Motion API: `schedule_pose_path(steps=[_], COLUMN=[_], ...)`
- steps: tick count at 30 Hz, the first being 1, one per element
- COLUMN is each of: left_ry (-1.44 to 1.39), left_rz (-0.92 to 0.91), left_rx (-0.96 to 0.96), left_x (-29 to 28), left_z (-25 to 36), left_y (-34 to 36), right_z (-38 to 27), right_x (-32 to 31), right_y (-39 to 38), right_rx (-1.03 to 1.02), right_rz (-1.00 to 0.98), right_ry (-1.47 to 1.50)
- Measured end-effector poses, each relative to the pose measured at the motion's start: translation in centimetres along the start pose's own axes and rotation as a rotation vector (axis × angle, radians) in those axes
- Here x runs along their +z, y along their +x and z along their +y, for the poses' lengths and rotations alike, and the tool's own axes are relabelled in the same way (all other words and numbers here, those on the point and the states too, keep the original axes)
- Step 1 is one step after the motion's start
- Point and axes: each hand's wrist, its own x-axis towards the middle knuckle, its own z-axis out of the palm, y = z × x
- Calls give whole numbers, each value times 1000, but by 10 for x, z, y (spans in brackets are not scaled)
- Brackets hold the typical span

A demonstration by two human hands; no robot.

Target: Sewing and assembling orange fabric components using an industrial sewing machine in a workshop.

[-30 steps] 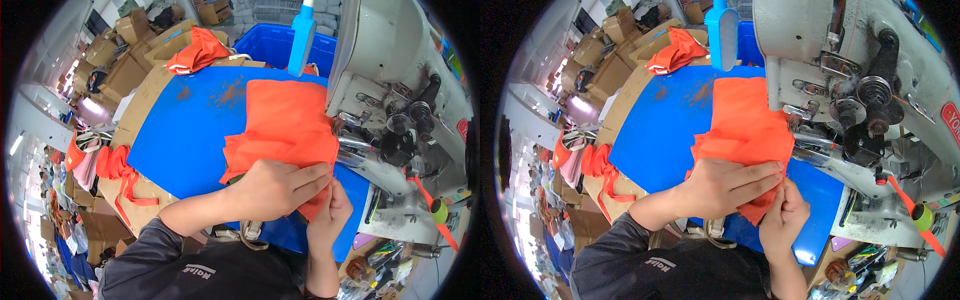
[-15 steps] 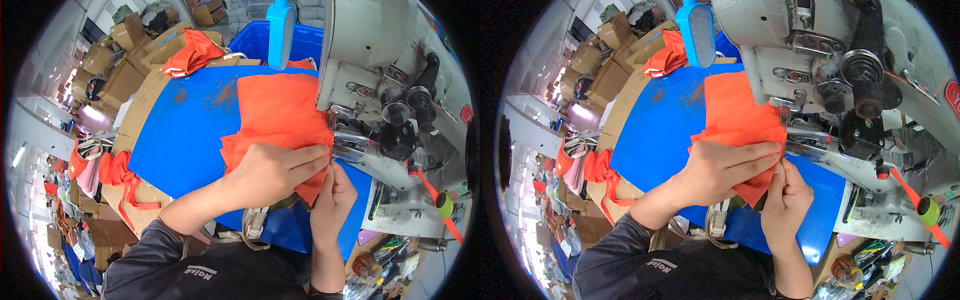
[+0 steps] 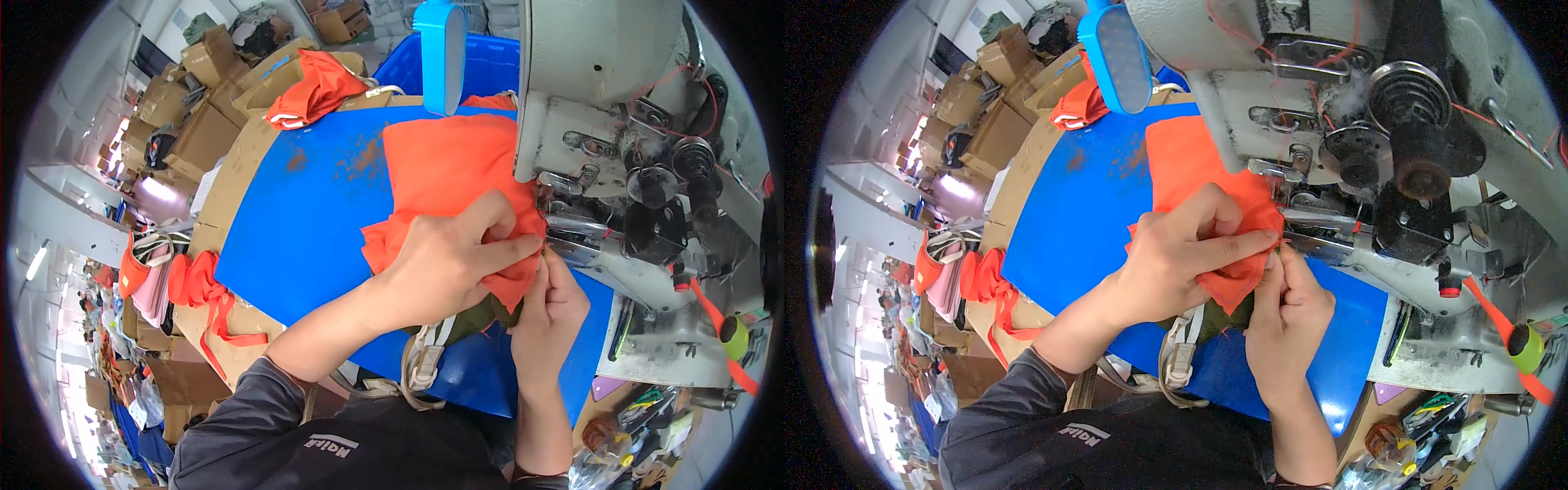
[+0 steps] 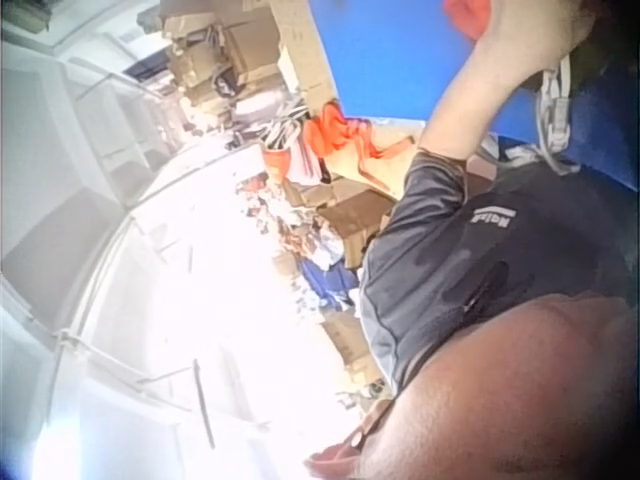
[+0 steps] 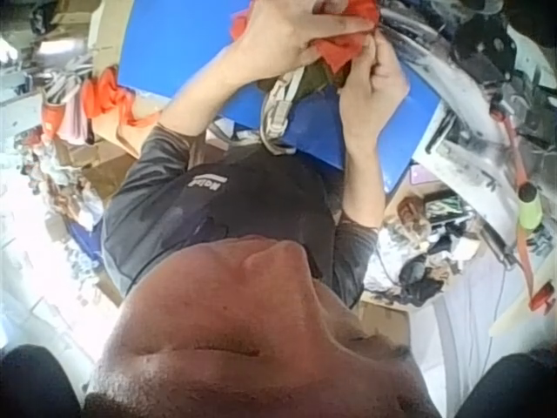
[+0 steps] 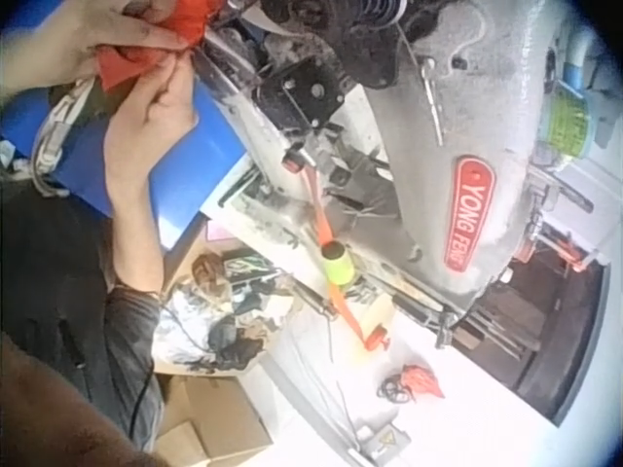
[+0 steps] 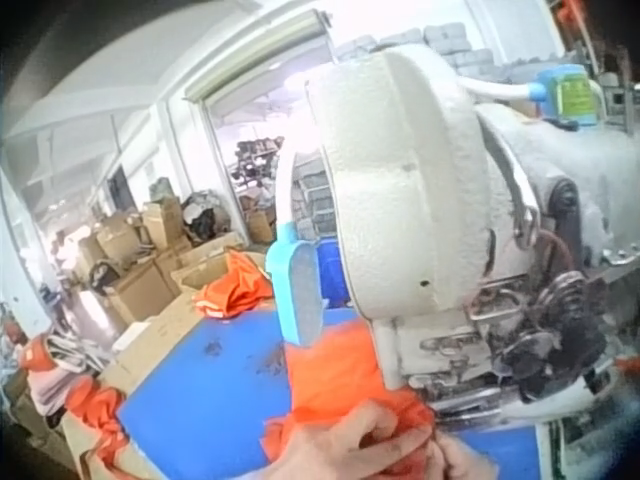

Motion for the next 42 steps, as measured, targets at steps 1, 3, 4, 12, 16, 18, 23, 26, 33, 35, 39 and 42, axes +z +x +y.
schedule_pose_path(steps=[1,3,4,12,16,18,23,26,33,35,39,42], left_ry=[1,13,14,-180,-390,-418,-589,-666,-656,-622,-343,-163], left_rz=[-2,7,5,1,117,94,63,71,55,65,81,60], left_rx=[0,47,45,-28,-260,-355,-485,-523,-510,-473,-193,-54], left_x=[2,7,7,7,9,5,8,6,5,6,6,1], left_z=[-1,-4,-5,-13,-7,-5,-6,-4,-2,-2,-8,-3], left_y=[0,-1,0,7,11,16,22,21,22,20,13,2], right_z=[2,7,7,1,-4,2,-11,-13,-13,-15,-17,-18], right_x=[0,0,0,-2,-4,-7,-6,-5,-9,-9,-8,-11], right_y=[0,-1,0,0,-3,-2,-2,-3,-2,-2,-4,-5], right_rx=[1,6,8,9,71,8,95,89,111,138,143,155], right_rz=[0,14,14,-27,-46,-97,-79,-82,-92,-80,-73,-108], right_ry=[1,6,8,-35,-2,-7,121,101,124,110,128,109])
